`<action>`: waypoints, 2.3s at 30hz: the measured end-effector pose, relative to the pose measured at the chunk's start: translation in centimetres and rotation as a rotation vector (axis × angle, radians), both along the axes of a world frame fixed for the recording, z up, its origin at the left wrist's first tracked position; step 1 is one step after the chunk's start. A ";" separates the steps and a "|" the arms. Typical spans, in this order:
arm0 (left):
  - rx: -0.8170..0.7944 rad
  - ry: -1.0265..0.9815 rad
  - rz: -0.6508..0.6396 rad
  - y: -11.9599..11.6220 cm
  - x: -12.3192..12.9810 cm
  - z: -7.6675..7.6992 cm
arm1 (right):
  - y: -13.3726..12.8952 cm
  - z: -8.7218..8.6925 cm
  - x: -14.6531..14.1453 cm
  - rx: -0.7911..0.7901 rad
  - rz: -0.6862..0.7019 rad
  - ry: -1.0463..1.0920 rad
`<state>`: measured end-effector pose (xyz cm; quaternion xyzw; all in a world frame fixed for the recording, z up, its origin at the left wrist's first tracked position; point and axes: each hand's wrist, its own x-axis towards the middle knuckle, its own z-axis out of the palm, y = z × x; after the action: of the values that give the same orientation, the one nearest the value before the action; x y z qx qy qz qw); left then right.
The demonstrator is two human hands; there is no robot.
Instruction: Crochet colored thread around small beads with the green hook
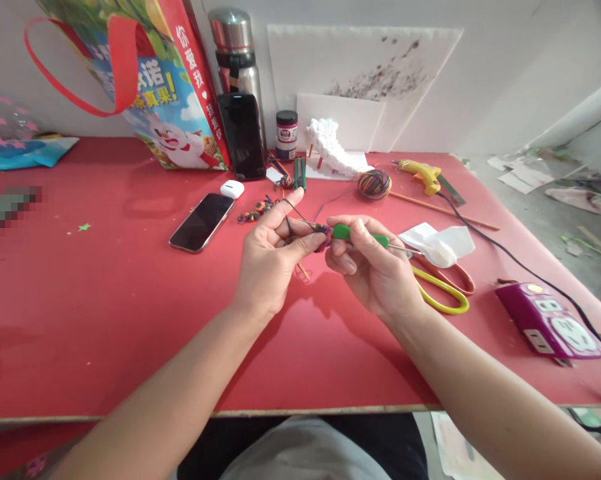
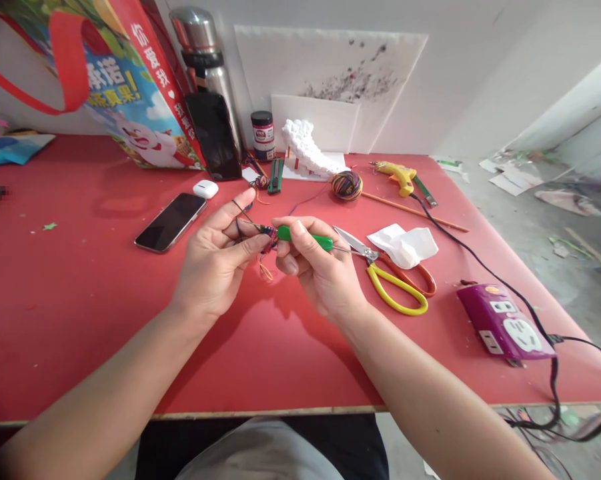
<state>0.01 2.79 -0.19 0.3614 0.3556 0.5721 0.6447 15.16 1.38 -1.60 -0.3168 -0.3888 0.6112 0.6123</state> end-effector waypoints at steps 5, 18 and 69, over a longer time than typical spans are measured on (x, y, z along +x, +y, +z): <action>0.054 0.061 -0.002 -0.2 -0.4 0.2 | -0.3 0.1 0.4 0.082 0.011 -0.043; 0.104 -0.022 -0.030 0.2 -0.6 0.0 | 0.2 0.4 0.6 0.007 0.040 0.045; 0.060 -0.013 -0.080 0.6 -1.5 1.5 | -1.2 -0.6 1.0 0.441 -0.176 -0.391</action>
<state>-1.48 3.41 1.32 0.3907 0.3197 0.5585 0.6582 16.16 0.23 -2.24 -0.3204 -0.5936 0.3840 0.6305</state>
